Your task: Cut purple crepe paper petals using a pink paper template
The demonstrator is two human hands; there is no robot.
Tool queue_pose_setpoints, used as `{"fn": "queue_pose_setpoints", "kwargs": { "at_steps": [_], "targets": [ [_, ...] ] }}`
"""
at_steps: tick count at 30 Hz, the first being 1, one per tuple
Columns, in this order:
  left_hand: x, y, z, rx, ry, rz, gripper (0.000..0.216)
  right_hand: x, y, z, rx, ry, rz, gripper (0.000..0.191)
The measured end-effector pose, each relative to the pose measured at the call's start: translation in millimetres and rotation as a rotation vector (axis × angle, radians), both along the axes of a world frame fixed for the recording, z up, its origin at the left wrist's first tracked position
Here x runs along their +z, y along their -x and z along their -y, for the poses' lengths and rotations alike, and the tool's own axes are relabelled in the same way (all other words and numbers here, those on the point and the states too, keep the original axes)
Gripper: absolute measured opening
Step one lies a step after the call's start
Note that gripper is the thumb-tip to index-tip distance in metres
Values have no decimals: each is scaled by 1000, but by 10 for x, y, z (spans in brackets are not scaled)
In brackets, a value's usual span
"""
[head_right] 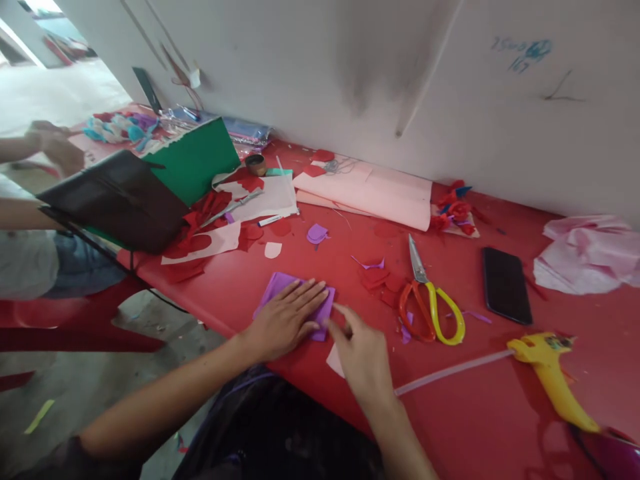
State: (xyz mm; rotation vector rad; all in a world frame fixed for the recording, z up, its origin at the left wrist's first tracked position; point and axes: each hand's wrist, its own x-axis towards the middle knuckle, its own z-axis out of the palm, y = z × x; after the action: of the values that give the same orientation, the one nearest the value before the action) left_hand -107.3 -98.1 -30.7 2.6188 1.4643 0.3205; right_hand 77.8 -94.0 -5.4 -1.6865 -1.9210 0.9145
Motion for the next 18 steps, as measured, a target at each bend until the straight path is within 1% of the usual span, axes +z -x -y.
{"fn": "queue_pose_setpoints", "kwargs": {
  "at_steps": [2,3,4,5,6,7,8,10,12,13,15,16,18],
  "targets": [
    [-45,8,-15,8,5,19,57,52,18,-92,-172,68,-363,37],
    [-53,22,-33,7,6,37,57,68,76,-146,-216,123,-526,39],
    [-51,38,-50,3,9,64,57,71,161,-202,-224,188,-657,40],
    [-37,57,-61,3,13,108,56,58,263,-258,-194,242,-741,39],
    [-13,77,-64,20,16,177,54,30,371,-310,-161,250,-768,39],
    [21,97,-57,56,14,269,48,-10,473,-354,-157,208,-762,37],
    [63,114,-40,117,8,381,40,-58,559,-387,-154,177,-753,35],
    [157,128,16,291,16,629,27,-158,664,-416,-168,114,-721,30],
    [234,102,73,441,107,870,21,-235,685,-401,-175,78,-687,29],
    [256,75,92,483,182,970,19,-258,675,-385,-174,63,-667,30],
    [261,14,102,522,314,1091,23,-276,637,-354,-160,42,-632,31],
    [245,-9,95,535,348,1113,26,-273,615,-347,-147,38,-618,31],
    [195,-18,66,566,359,1097,26,-250,566,-356,-98,61,-599,29]
  ]
}}
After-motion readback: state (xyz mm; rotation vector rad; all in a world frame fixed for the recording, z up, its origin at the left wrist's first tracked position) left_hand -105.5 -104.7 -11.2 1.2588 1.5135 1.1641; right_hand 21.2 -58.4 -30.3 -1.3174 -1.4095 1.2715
